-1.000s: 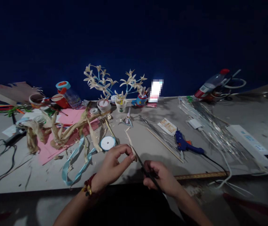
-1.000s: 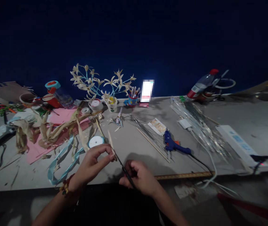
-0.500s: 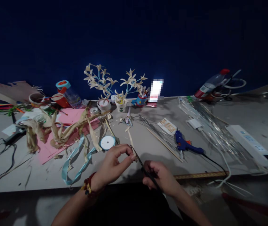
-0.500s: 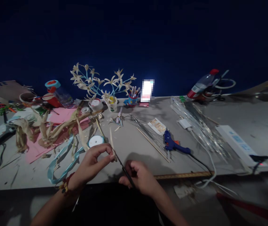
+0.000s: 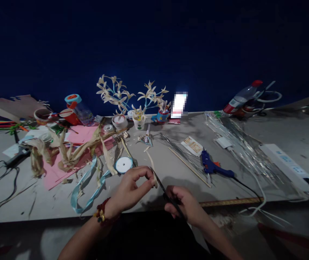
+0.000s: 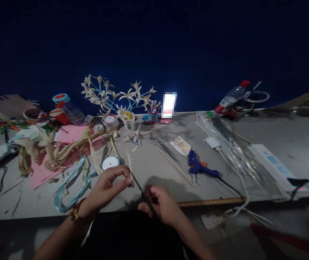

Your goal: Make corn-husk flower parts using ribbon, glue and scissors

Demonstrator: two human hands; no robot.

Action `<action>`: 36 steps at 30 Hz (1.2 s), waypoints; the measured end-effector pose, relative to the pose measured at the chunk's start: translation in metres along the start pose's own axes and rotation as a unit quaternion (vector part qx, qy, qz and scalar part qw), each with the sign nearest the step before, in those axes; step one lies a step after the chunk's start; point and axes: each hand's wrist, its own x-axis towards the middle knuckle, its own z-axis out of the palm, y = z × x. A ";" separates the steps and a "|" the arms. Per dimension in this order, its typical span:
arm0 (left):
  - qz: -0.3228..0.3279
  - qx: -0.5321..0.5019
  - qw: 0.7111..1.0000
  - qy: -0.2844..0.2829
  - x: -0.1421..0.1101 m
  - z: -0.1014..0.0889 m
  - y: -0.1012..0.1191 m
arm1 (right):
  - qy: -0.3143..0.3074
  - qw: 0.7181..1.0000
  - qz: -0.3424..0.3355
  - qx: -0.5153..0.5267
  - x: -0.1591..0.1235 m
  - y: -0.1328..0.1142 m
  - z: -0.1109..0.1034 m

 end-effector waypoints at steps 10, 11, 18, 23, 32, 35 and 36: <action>-0.026 -0.033 0.999 -0.035 0.008 -0.003 -0.010 | 0.010 1.000 -0.001 -0.003 0.004 0.005 -0.005; -0.029 -0.031 0.998 -0.039 0.008 -0.003 -0.011 | 0.015 1.000 0.005 -0.004 0.006 0.005 -0.007; -0.046 -0.015 0.997 -0.062 0.013 -0.005 -0.017 | 0.117 0.989 -0.036 0.077 0.021 -0.005 -0.011; -0.026 0.008 0.995 -0.095 0.015 -0.005 -0.015 | 0.111 0.977 -0.117 0.137 0.041 -0.030 -0.007; -0.007 0.008 0.994 -0.111 0.018 -0.008 -0.011 | 0.090 0.972 -0.106 0.191 0.042 -0.028 -0.006; -0.027 -0.070 0.995 -0.062 0.016 -0.003 -0.015 | 0.134 0.967 -0.102 0.192 0.035 -0.029 -0.005; -0.038 -0.108 0.993 -0.031 0.014 0.000 -0.018 | 0.158 0.962 -0.105 0.198 0.033 -0.030 -0.004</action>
